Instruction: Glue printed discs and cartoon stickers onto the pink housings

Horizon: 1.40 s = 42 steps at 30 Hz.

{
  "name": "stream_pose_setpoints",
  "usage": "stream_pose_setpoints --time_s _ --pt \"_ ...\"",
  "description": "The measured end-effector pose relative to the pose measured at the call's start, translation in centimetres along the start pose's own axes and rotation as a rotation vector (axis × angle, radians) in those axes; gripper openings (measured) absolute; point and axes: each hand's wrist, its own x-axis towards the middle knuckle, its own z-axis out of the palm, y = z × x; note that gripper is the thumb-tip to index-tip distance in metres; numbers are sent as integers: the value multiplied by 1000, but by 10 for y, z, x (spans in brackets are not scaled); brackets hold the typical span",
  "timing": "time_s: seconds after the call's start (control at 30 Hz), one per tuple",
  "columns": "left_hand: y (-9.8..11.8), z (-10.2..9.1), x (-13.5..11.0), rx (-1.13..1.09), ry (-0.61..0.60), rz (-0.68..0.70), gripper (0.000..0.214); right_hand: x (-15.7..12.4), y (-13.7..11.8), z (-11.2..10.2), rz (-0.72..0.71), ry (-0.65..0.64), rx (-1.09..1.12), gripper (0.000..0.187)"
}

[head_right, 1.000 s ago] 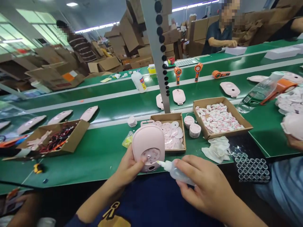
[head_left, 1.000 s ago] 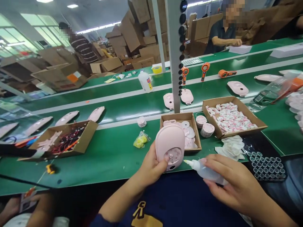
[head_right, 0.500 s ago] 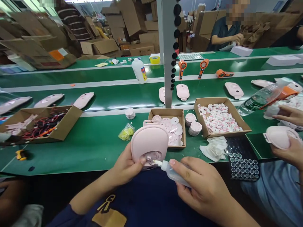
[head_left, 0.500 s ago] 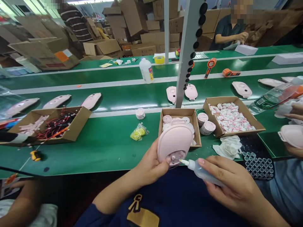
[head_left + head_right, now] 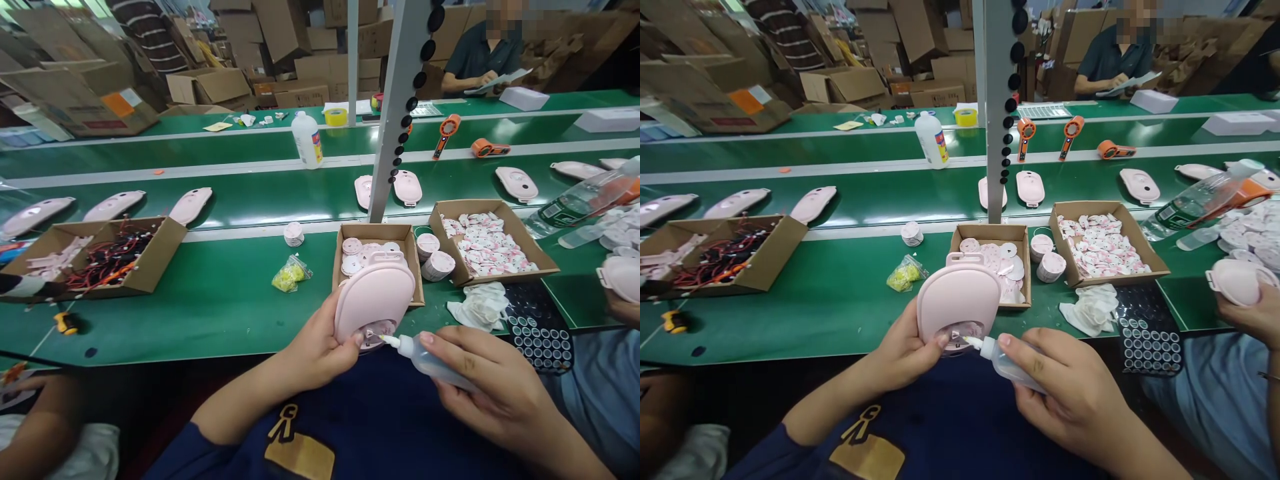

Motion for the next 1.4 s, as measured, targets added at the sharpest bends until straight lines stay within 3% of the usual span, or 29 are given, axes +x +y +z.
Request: stream_pose_setpoints --time_s 0.6,1.03,1.3,1.4 --pt "-1 -5 1 103 -100 114 73 -5 1 -1 11 -8 -14 53" --pt "-3 -4 -4 -105 -70 54 64 -5 0 3 10 -28 27 57" --pt "-14 -1 -2 -235 112 -160 58 -4 2 4 6 3 68 57" --pt "-26 -7 3 -325 239 -248 63 -12 26 10 179 120 10 56"
